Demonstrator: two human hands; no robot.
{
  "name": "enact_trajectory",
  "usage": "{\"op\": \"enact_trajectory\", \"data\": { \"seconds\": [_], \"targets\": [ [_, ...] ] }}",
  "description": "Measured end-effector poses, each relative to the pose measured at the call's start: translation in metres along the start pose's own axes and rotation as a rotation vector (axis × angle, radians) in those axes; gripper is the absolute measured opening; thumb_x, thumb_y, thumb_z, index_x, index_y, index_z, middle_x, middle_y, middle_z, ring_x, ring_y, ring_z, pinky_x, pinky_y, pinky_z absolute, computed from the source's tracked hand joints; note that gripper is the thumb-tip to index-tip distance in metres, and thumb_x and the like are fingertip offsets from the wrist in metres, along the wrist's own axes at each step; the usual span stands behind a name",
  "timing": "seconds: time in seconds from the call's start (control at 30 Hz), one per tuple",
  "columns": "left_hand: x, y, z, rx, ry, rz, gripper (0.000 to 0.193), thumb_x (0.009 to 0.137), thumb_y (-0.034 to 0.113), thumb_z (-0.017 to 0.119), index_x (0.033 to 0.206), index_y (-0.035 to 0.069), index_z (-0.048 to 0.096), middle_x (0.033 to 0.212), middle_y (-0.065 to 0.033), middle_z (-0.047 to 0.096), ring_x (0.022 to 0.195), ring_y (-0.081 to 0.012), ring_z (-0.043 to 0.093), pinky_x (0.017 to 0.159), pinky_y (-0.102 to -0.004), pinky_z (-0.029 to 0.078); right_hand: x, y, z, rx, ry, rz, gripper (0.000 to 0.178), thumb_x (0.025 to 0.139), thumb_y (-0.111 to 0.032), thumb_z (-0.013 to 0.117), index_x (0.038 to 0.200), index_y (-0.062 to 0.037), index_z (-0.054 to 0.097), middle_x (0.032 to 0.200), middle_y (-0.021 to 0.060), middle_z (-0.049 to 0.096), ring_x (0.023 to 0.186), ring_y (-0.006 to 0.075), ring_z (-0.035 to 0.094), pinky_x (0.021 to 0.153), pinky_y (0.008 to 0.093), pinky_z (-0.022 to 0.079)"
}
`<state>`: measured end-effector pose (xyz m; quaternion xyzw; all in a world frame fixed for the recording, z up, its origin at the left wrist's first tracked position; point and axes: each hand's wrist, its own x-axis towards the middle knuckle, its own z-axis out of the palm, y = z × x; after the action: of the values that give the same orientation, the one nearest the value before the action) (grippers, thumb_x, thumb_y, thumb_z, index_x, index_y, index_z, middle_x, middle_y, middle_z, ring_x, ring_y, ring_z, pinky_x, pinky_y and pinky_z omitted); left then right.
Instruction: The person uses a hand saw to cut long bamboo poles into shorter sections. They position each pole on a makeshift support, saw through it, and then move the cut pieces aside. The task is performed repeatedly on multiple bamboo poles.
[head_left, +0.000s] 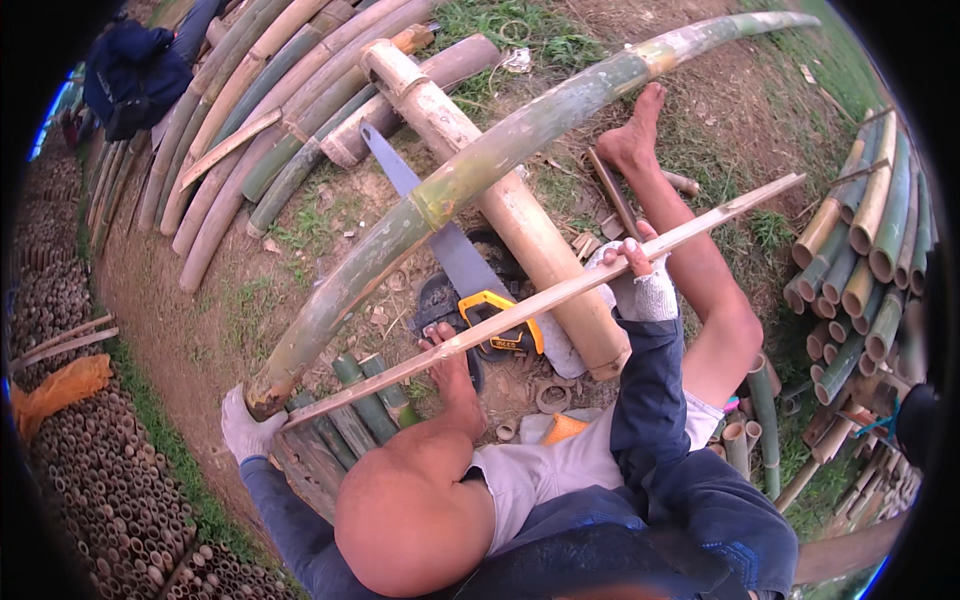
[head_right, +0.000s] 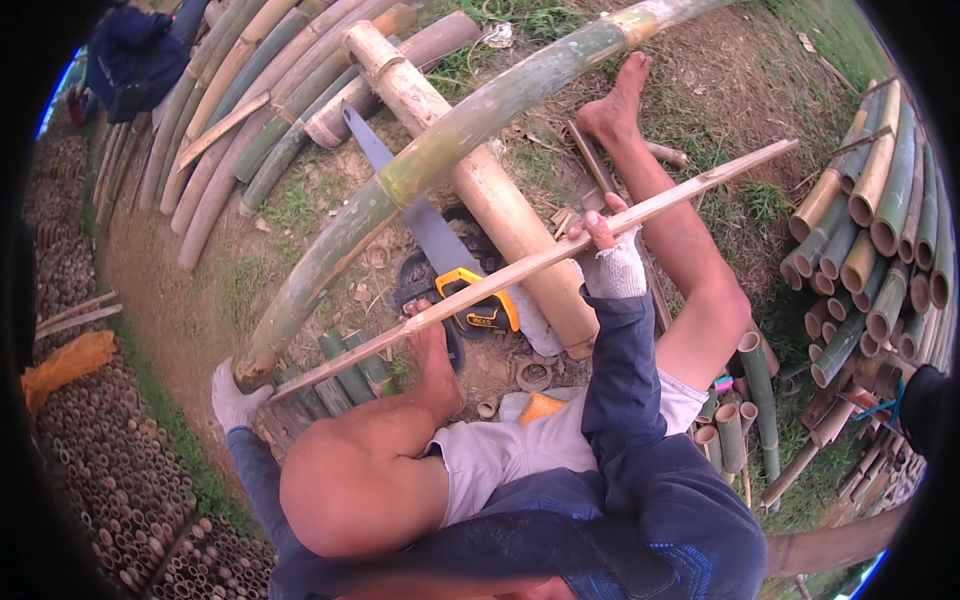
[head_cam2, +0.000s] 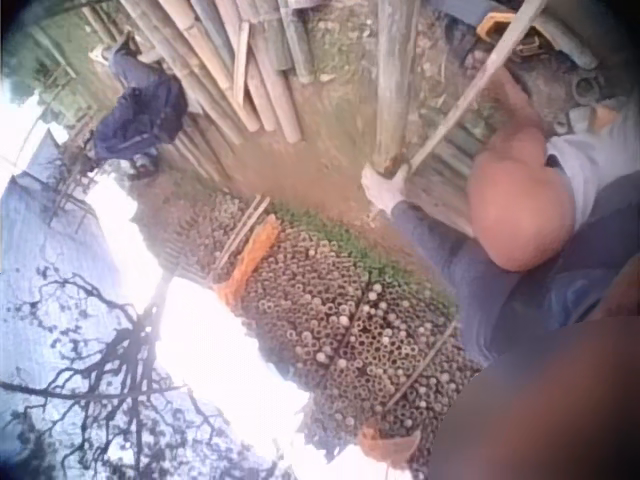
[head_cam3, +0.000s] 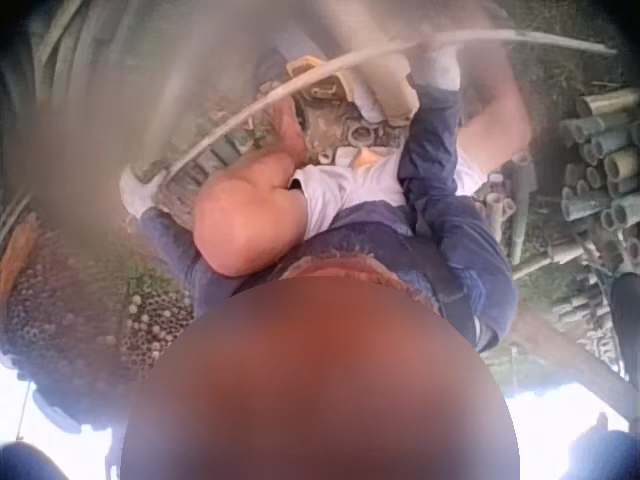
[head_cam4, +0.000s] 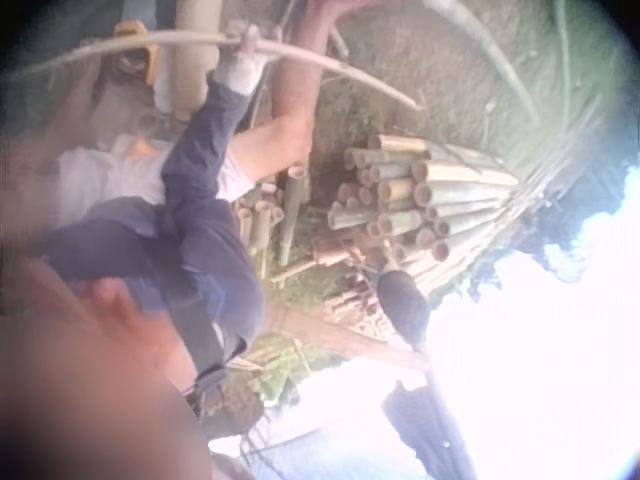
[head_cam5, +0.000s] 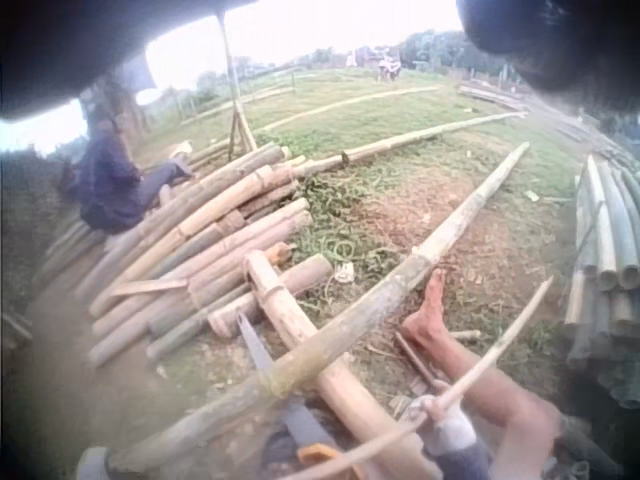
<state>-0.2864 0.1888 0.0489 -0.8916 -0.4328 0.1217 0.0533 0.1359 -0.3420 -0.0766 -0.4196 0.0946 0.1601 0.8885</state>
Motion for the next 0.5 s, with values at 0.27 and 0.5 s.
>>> {"op": "enact_trajectory", "data": {
  "seconds": [0.27,0.5],
  "targets": [
    [0.001,0.194,-0.023,-0.453,0.284,0.669,0.076,0.081,0.065,0.088,0.131,0.009,0.077,0.134,-0.0154,0.073,0.138,-0.0394,0.063,0.116,-0.0498,0.05,0.014,-0.034,-0.021,-0.124,0.072,0.018,0.039,0.106,-0.035,0.082,0.13,-0.0119,0.062,0.095,0.0043,0.068,0.087,0.0231,0.066,0.084,0.0401,0.058],
    [-0.06,0.205,-0.003,-0.695,-0.301,0.482,0.059,0.086,0.061,0.085,0.119,0.013,0.082,0.102,-0.0116,0.08,0.105,-0.0352,0.076,0.092,-0.0487,0.058,0.075,-0.125,-0.061,-0.351,0.34,-0.172,0.048,0.104,-0.051,0.08,0.121,-0.0129,0.056,0.089,0.0023,0.055,0.07,0.0202,0.058,0.071,0.0405,0.056]
  ]
}}
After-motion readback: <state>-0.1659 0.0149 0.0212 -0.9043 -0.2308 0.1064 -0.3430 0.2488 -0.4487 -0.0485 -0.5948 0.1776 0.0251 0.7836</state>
